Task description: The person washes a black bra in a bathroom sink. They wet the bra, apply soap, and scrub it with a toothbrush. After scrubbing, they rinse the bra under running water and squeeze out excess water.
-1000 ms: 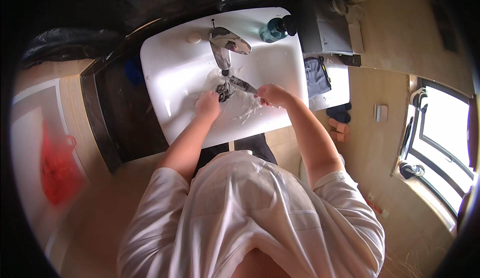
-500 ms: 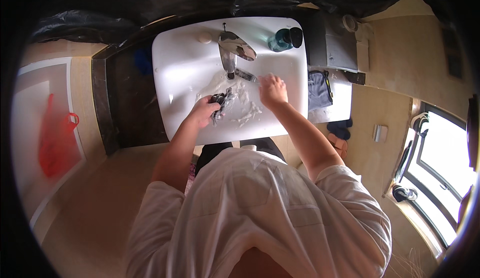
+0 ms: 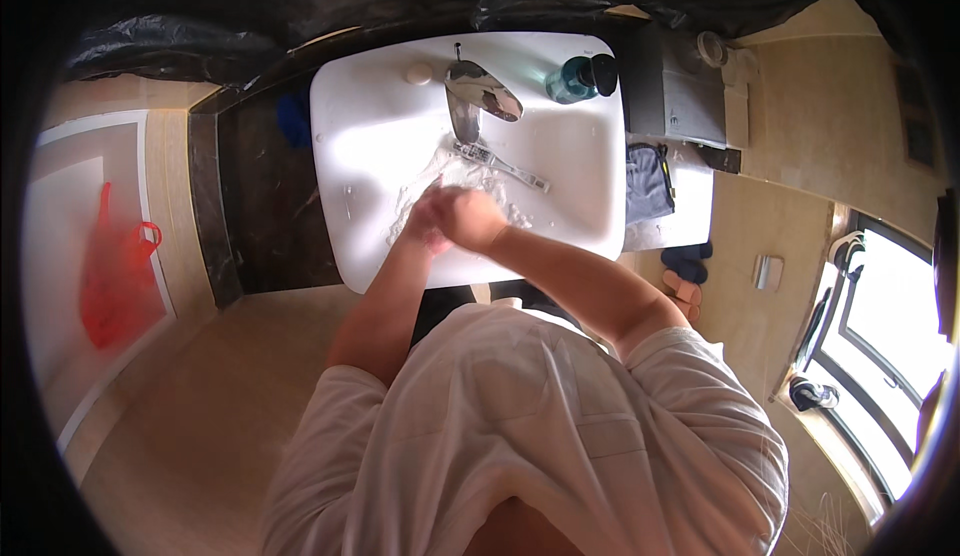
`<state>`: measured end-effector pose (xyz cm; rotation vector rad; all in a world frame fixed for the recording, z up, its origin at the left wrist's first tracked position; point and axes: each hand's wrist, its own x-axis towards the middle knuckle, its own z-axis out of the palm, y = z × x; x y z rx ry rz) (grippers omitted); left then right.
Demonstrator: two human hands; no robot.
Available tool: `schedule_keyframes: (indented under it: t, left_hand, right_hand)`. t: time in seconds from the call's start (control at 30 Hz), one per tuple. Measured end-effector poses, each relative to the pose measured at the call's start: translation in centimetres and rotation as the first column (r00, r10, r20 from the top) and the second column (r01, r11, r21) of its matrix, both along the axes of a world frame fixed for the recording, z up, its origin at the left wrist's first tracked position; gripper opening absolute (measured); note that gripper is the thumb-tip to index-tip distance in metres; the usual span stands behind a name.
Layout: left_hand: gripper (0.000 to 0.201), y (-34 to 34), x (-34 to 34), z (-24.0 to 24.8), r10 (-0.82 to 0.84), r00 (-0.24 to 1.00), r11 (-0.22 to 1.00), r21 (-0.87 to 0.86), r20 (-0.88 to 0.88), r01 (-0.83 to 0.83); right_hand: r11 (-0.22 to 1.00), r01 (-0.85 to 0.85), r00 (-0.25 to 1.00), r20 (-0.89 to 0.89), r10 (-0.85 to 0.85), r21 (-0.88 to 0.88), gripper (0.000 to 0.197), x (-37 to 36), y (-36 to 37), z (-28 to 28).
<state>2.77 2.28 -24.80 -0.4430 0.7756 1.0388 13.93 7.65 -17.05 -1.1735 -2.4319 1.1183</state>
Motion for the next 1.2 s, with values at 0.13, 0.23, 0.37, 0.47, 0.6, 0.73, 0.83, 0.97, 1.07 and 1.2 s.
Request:
schedule_keyframes:
  t: [0.13, 0.23, 0.37, 0.47, 0.6, 0.73, 0.83, 0.97, 1.07, 1.2]
  left_hand:
    - [0.047, 0.7, 0.2, -4.4, -0.002, 0.864, 0.823, 0.492, 0.503, -0.284]
    - [0.032, 1.5, 1.1, -0.3, 0.194, 0.981, 0.981, 0.024, 0.010, -0.194]
    - [0.031, 0.7, 0.4, -1.8, 0.213, 0.977, 0.958, 0.189, 0.027, -0.215]
    - [0.031, 1.3, 0.7, 1.3, 0.189, 0.980, 0.974, 0.141, -0.061, -0.179]
    - [0.034, 2.4, 1.1, 2.1, 0.105, 0.975, 0.992, 0.090, -0.196, -0.088]
    - [0.053, 3.2, -0.4, 5.7, 0.121, 0.992, 0.990, 0.072, -0.033, -0.118]
    - [0.055, 3.2, -1.6, 5.9, -0.105, 0.990, 0.990, -0.106, -0.089, 0.095]
    - [0.046, 1.8, -2.8, -5.6, -0.353, 0.890, 0.936, -0.103, -0.290, 0.337]
    - [0.042, 0.7, -1.8, -5.2, -0.202, 0.974, 0.964, 0.157, -0.104, 0.216]
    - [0.032, -0.7, -0.5, -2.8, -0.035, 0.999, 0.924, 0.382, 0.011, 0.028]
  right_hand:
    - [0.989, -0.021, 1.000, 0.008, 0.020, 0.149, 0.029, -0.7, -0.4, -0.7]
    - [0.986, 0.150, 0.945, 0.304, -0.122, -0.071, 0.027, -0.8, 3.4, -0.5]
    - [0.990, -0.112, 0.975, 0.204, 0.093, 0.085, 0.022, -2.4, -0.8, 2.2]
    - [0.968, 0.116, 0.988, -0.123, -0.090, 0.224, 0.015, -0.8, 0.2, 0.1]
    - [0.961, 0.275, 0.935, 0.233, -0.267, -0.004, 0.035, -0.8, 3.3, -0.6]
    - [0.955, 0.292, 0.951, 0.089, -0.296, 0.060, 0.034, -1.0, 1.7, -0.4]
    - [0.962, 0.259, 0.953, 0.140, -0.269, 0.089, 0.034, -1.0, 1.0, -1.2]
    - [0.956, -0.041, 0.979, -0.179, 0.096, 0.291, 0.032, -2.9, -3.2, 1.9]
    - [0.983, 0.125, 0.992, -0.037, -0.121, 0.135, 0.034, -2.0, -1.0, 1.0]
    - [0.955, 0.296, 0.914, 0.297, -0.275, -0.027, 0.027, 0.2, 3.1, -3.2]
